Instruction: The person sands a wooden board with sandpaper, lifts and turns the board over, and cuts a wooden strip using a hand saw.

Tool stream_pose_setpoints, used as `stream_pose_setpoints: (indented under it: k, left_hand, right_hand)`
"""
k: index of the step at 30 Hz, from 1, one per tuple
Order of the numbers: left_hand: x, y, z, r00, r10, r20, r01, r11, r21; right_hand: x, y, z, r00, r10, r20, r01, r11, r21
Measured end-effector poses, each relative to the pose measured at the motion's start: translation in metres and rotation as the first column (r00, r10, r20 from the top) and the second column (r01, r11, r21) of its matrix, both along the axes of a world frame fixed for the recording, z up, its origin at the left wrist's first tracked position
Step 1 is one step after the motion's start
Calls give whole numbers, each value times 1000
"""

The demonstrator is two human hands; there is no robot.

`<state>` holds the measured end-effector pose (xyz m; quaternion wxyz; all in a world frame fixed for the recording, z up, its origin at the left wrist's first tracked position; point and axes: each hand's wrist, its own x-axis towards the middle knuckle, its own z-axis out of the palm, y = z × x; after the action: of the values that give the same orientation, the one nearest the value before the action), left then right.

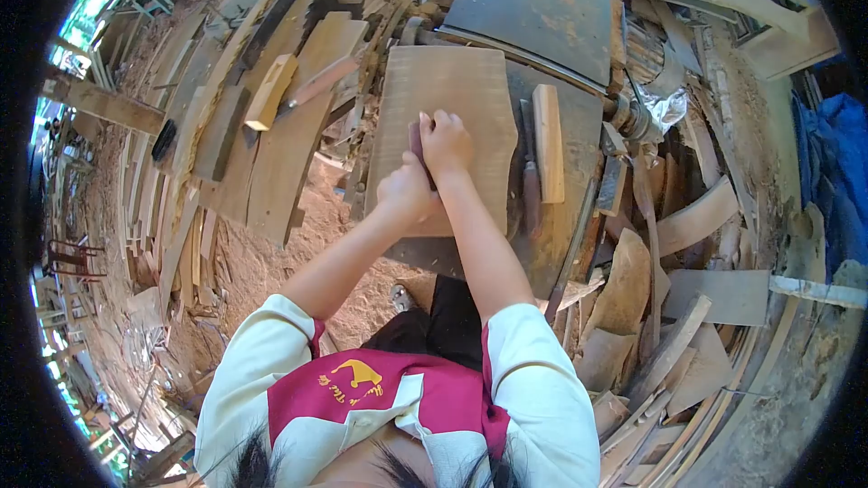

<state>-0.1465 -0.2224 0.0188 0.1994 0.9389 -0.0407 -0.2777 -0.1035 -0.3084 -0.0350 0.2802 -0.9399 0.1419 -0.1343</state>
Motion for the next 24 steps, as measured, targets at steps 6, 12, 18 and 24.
stream_pose_setpoints:
  k: [6,12,18,24]
  left_hand:
    - [104,-29,-7,994,28,105,-31,999,20]
    - [187,-52,-11,985,81,152,-80,997,-12]
    - [192,-59,-11,978,132,162,-130,991,-24]
    - [143,-49,-8,980,151,127,-142,987,-74]
  right_hand:
    - [118,-28,-11,998,33,59,-33,999,13]
    - [206,-50,-6,1000,13,-25,-12,998,58]
    - [215,-58,-8,994,108,10,-108,992,62]
    - [167,-53,-13,991,125,53,-124,992,-17]
